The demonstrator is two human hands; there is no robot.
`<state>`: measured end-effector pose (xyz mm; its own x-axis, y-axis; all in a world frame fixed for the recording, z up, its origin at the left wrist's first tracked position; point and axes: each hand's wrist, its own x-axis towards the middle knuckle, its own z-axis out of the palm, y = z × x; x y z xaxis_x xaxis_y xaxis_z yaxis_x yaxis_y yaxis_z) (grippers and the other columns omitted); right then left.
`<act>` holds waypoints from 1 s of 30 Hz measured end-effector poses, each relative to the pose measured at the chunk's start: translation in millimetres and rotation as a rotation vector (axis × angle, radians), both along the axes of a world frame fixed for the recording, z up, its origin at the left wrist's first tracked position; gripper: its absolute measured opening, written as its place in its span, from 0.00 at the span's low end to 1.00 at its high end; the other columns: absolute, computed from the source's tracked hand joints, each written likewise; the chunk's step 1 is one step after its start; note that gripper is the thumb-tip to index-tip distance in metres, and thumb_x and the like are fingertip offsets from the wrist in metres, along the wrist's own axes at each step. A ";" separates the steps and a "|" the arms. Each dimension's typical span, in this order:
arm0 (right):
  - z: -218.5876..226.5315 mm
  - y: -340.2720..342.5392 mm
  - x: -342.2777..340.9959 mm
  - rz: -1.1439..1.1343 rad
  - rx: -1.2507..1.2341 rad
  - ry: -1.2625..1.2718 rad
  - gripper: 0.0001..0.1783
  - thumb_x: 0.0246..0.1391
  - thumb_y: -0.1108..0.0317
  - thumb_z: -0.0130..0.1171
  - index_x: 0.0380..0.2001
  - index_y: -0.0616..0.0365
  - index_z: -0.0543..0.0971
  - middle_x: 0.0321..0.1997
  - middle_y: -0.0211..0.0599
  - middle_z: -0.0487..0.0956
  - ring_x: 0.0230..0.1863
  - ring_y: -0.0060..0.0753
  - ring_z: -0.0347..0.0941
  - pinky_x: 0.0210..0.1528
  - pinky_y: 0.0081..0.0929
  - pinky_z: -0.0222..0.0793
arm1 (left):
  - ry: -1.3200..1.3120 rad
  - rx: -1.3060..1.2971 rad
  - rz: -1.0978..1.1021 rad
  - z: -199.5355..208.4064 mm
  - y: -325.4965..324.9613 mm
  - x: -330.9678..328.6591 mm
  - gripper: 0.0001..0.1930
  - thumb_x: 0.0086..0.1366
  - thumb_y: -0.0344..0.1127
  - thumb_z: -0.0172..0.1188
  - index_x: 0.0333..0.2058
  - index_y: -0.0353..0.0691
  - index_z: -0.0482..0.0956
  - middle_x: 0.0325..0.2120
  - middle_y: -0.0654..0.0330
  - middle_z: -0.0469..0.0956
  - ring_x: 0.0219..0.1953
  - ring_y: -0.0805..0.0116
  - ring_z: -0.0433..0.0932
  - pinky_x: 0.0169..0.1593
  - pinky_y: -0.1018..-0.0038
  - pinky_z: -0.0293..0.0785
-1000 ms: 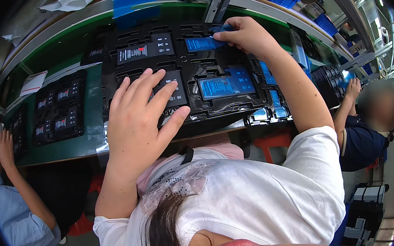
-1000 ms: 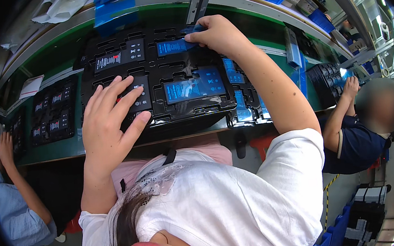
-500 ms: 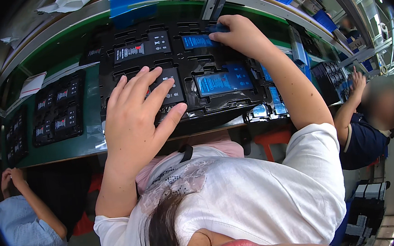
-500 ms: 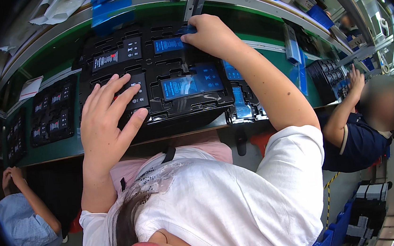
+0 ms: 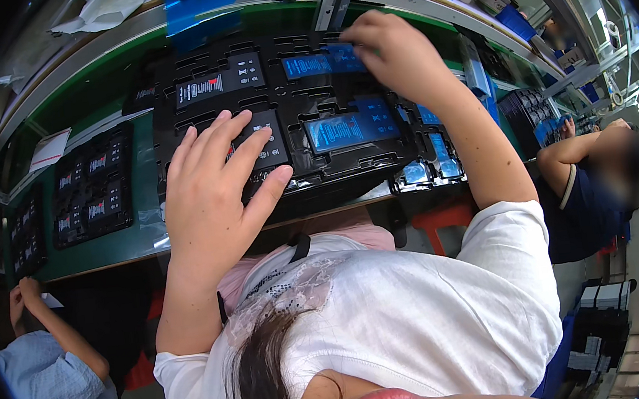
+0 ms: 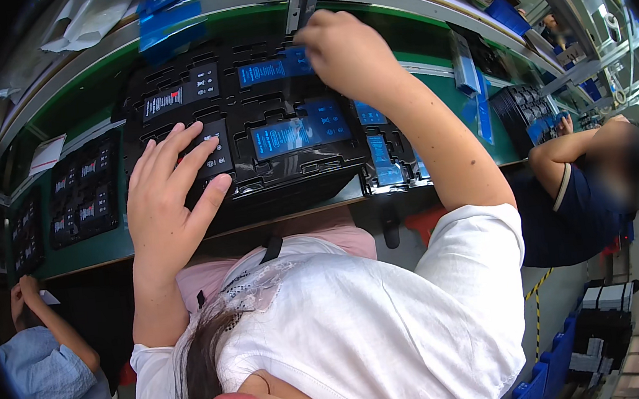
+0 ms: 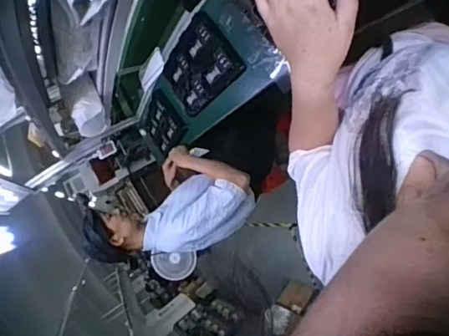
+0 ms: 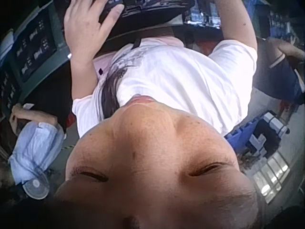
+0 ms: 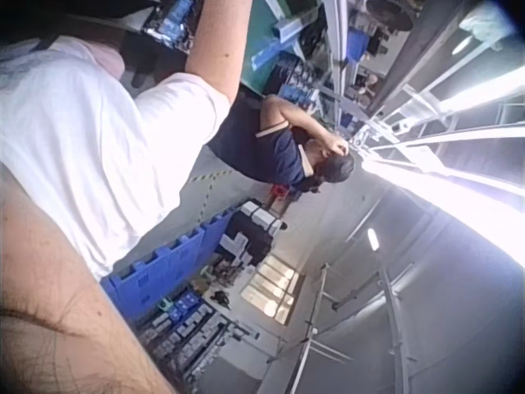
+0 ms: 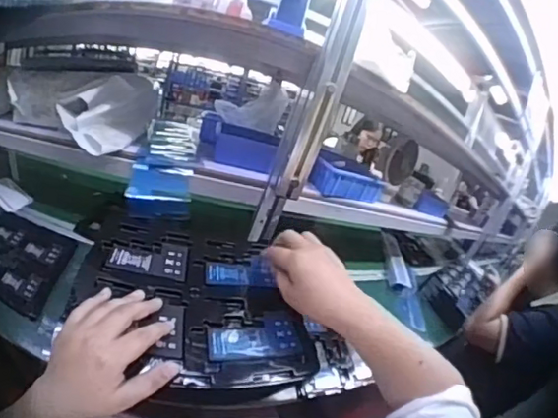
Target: Applying protective blue films to electronic components in a tray.
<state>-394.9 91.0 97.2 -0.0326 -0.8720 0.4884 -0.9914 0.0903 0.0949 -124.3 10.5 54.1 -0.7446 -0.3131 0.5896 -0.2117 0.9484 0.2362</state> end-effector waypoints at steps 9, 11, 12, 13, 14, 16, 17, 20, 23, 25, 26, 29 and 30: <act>35.7 -44.2 17.0 0.098 0.004 0.160 0.11 0.48 0.72 0.51 0.34 0.58 0.80 0.36 0.41 0.78 0.42 0.43 0.74 0.45 0.38 0.70 | 0.019 -0.035 0.023 -2.0 -0.3 3.4 0.18 0.57 0.44 0.58 0.42 0.40 0.77 0.48 0.56 0.73 0.54 0.55 0.69 0.60 0.58 0.57; 42.3 -72.4 27.7 0.240 -0.043 0.086 0.12 0.52 0.70 0.53 0.39 0.59 0.78 0.39 0.42 0.77 0.45 0.46 0.71 0.49 0.36 0.67 | 0.021 -0.041 0.010 -2.8 -1.6 3.7 0.19 0.57 0.45 0.57 0.43 0.40 0.77 0.48 0.55 0.73 0.54 0.55 0.68 0.59 0.57 0.58; 44.7 -89.6 30.2 0.257 -0.067 0.099 0.12 0.52 0.70 0.53 0.39 0.59 0.78 0.39 0.42 0.77 0.45 0.46 0.71 0.49 0.36 0.67 | 0.024 -0.033 0.007 -3.1 -1.2 4.4 0.19 0.57 0.45 0.57 0.43 0.40 0.77 0.48 0.55 0.73 0.54 0.55 0.68 0.59 0.57 0.58; 45.4 -107.0 28.7 0.264 -0.065 0.073 0.13 0.53 0.67 0.52 0.41 0.59 0.77 0.43 0.43 0.76 0.47 0.46 0.71 0.50 0.37 0.66 | 0.026 -0.026 0.001 -3.1 0.4 4.0 0.19 0.57 0.45 0.57 0.43 0.40 0.77 0.48 0.55 0.73 0.55 0.55 0.68 0.59 0.57 0.57; 45.7 -125.7 26.7 0.271 -0.062 0.048 0.15 0.54 0.64 0.52 0.43 0.59 0.76 0.46 0.44 0.75 0.48 0.46 0.71 0.51 0.37 0.66 | 0.028 -0.021 -0.012 -4.0 0.8 3.4 0.20 0.58 0.48 0.57 0.42 0.38 0.77 0.47 0.53 0.73 0.55 0.54 0.67 0.60 0.56 0.56; 40.3 -167.5 21.4 0.245 -0.113 0.019 0.18 0.53 0.60 0.54 0.45 0.56 0.76 0.49 0.42 0.74 0.51 0.45 0.69 0.51 0.40 0.66 | 0.026 -0.013 -0.007 -4.3 4.0 2.9 0.20 0.59 0.48 0.56 0.42 0.38 0.77 0.48 0.53 0.72 0.56 0.54 0.67 0.60 0.56 0.56; 36.8 -185.2 18.5 0.209 -0.141 -0.021 0.20 0.51 0.57 0.55 0.46 0.53 0.76 0.52 0.40 0.72 0.54 0.45 0.68 0.52 0.43 0.66 | 0.025 -0.007 -0.005 -4.0 5.1 3.0 0.20 0.59 0.48 0.56 0.43 0.38 0.77 0.48 0.54 0.72 0.56 0.54 0.66 0.60 0.57 0.56; 25.0 -221.5 13.1 0.050 -0.145 -0.113 0.24 0.51 0.52 0.56 0.48 0.53 0.75 0.53 0.43 0.71 0.57 0.44 0.65 0.54 0.46 0.63 | 0.029 -0.009 0.000 -3.6 7.3 3.6 0.20 0.60 0.48 0.55 0.43 0.39 0.77 0.48 0.54 0.72 0.56 0.55 0.66 0.61 0.57 0.55; 21.0 -219.9 14.3 -0.053 -0.184 -0.132 0.27 0.49 0.48 0.57 0.46 0.55 0.75 0.52 0.46 0.71 0.56 0.42 0.66 0.53 0.46 0.63 | 0.051 -0.025 0.003 -6.9 5.7 3.5 0.20 0.60 0.49 0.54 0.43 0.39 0.77 0.48 0.54 0.72 0.56 0.56 0.66 0.61 0.58 0.55; 24.6 -203.6 28.0 0.007 -0.217 -0.125 0.29 0.47 0.46 0.58 0.44 0.60 0.76 0.50 0.51 0.71 0.53 0.45 0.67 0.52 0.46 0.63 | 0.049 -0.041 0.021 -8.1 5.0 4.5 0.20 0.61 0.49 0.53 0.43 0.39 0.77 0.49 0.54 0.72 0.56 0.57 0.67 0.61 0.58 0.54; 27.8 -193.3 39.7 -0.059 -0.137 -0.307 0.30 0.46 0.46 0.60 0.43 0.62 0.76 0.49 0.53 0.72 0.53 0.48 0.67 0.53 0.47 0.62 | 0.040 -0.037 0.026 -8.2 5.2 5.4 0.19 0.61 0.48 0.54 0.44 0.40 0.77 0.49 0.55 0.72 0.57 0.57 0.66 0.62 0.58 0.54; 25.3 -173.9 41.7 -0.187 0.035 -0.669 0.32 0.43 0.47 0.63 0.42 0.67 0.75 0.49 0.56 0.72 0.52 0.52 0.68 0.52 0.46 0.63 | 0.024 -0.034 0.015 -7.1 4.2 5.0 0.19 0.61 0.47 0.54 0.45 0.42 0.76 0.50 0.56 0.71 0.57 0.58 0.65 0.62 0.58 0.54; 21.1 -170.5 38.1 -0.241 0.130 -0.856 0.34 0.41 0.49 0.65 0.42 0.69 0.75 0.50 0.58 0.72 0.52 0.52 0.68 0.51 0.45 0.64 | 0.018 -0.038 0.021 -6.8 4.3 4.8 0.19 0.61 0.47 0.54 0.45 0.42 0.76 0.50 0.56 0.71 0.57 0.58 0.65 0.62 0.58 0.54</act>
